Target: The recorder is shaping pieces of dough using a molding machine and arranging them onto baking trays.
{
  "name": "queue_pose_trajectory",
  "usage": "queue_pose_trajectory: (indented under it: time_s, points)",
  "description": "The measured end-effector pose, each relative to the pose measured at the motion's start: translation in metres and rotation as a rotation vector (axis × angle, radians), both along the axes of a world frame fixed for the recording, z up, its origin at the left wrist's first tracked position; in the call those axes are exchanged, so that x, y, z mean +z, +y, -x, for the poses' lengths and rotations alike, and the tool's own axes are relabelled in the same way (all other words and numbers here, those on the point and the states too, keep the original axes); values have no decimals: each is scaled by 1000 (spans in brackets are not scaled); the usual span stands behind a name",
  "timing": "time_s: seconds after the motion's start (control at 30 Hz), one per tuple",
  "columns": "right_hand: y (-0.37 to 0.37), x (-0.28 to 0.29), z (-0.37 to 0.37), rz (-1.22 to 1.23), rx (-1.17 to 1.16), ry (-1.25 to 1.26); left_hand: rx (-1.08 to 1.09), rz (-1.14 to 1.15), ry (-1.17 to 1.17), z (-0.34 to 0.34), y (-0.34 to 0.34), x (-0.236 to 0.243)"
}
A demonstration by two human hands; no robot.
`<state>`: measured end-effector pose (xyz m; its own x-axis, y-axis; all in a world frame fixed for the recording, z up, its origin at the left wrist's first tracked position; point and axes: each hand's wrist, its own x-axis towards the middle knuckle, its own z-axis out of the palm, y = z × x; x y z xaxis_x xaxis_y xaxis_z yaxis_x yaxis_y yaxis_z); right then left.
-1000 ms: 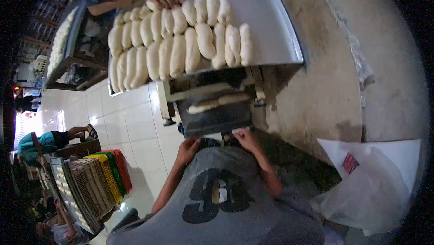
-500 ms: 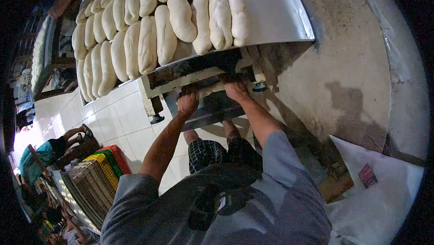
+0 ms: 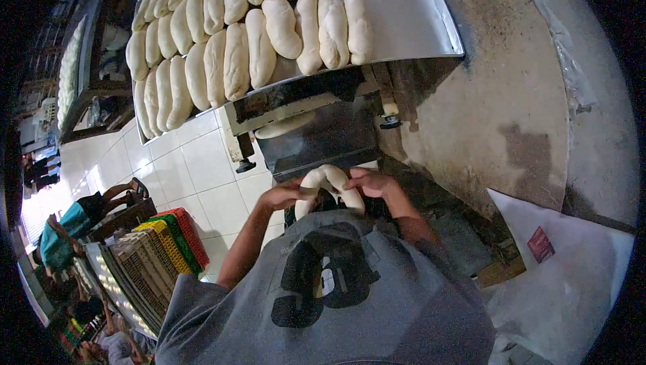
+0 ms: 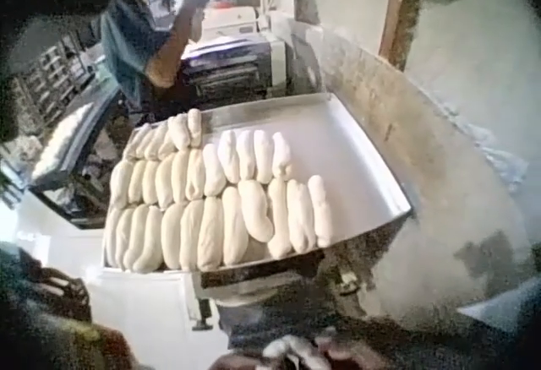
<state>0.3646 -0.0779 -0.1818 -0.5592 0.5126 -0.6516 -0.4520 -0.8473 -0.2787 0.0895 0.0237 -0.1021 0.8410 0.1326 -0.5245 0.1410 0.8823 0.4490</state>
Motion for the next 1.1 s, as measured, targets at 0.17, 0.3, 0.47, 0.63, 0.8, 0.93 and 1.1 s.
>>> queue_pose_trajectory:
  time_s: [0.17,0.3,0.47,0.63,0.8,0.93,1.1]
  points:
    - [51,59,19,42,265,-485,-22,43,225,1,13,30]
    - [39,72,-54,-39,307,-495,112,173,125,74,17,19]
    - [54,94,-52,-75,85,-186,105,-436,387,65,27,13]
    - [29,33,-17,-128,339,-597,-372,-1371,886,-29,48,-38]
    - [47,59,22,-711,572,-1240,-443,-1827,1047,-26,48,-143]
    - [72,38,10,-808,673,-1573,-250,-1553,944,-33,47,-113]
    - [112,-28,-5,-1236,710,-1865,187,-1338,779,13,5,-30]
